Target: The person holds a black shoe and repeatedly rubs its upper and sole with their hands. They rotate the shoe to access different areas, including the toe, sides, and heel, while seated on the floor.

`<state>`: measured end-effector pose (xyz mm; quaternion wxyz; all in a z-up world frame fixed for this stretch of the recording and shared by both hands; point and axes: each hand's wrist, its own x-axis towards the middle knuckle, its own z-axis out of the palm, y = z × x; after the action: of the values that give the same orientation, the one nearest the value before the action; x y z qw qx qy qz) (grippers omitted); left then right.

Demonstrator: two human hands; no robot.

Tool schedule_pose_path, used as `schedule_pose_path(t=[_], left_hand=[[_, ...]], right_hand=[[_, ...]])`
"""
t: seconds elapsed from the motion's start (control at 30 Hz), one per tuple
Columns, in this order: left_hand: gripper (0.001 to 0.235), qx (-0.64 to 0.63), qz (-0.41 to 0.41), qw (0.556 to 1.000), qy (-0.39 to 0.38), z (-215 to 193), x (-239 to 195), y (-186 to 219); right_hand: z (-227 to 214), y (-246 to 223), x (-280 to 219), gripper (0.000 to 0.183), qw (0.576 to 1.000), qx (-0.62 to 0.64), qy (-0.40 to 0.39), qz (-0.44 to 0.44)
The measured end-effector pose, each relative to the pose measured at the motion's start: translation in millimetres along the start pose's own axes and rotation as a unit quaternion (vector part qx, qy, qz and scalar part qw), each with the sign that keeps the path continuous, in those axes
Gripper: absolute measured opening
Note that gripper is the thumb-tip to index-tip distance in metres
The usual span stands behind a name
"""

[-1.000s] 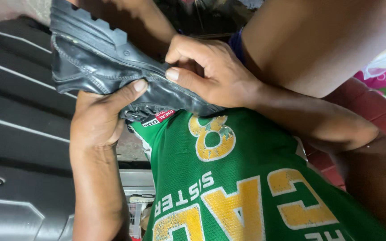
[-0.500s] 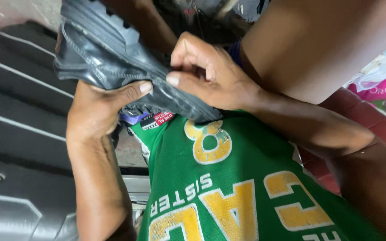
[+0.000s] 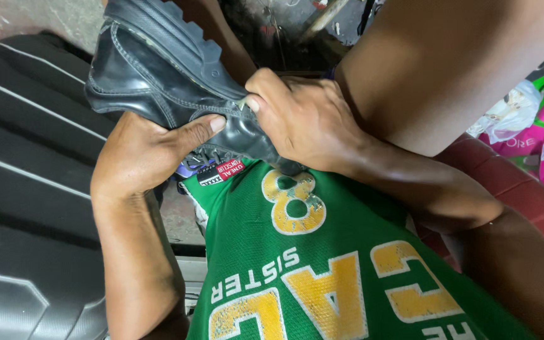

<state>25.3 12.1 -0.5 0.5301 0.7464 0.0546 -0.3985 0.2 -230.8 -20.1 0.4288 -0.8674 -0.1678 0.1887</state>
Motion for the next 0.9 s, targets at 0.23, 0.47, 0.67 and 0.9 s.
schedule_pose_path(t=[0.23,0.47,0.67,0.9], left_hand=[[0.037,-0.246,-0.044,0.967,0.046,19,5,-9],[0.036,-0.358,-0.084,0.927,0.075,22,7,5],[0.034,-0.378,-0.107,0.918,0.058,6,-5,3],[0.033,-0.380,-0.070,0.922,0.032,5,4,-5]], right_hand=[[8,-2,3,0.011,0.999,-0.020,0.038,-0.015],[4,-6,5,0.008,0.995,-0.051,0.064,-0.056],[-5,-3,-1,0.012,0.990,0.107,0.066,-0.068],[4,8,-2,0.010,0.949,0.315,-0.024,0.021]])
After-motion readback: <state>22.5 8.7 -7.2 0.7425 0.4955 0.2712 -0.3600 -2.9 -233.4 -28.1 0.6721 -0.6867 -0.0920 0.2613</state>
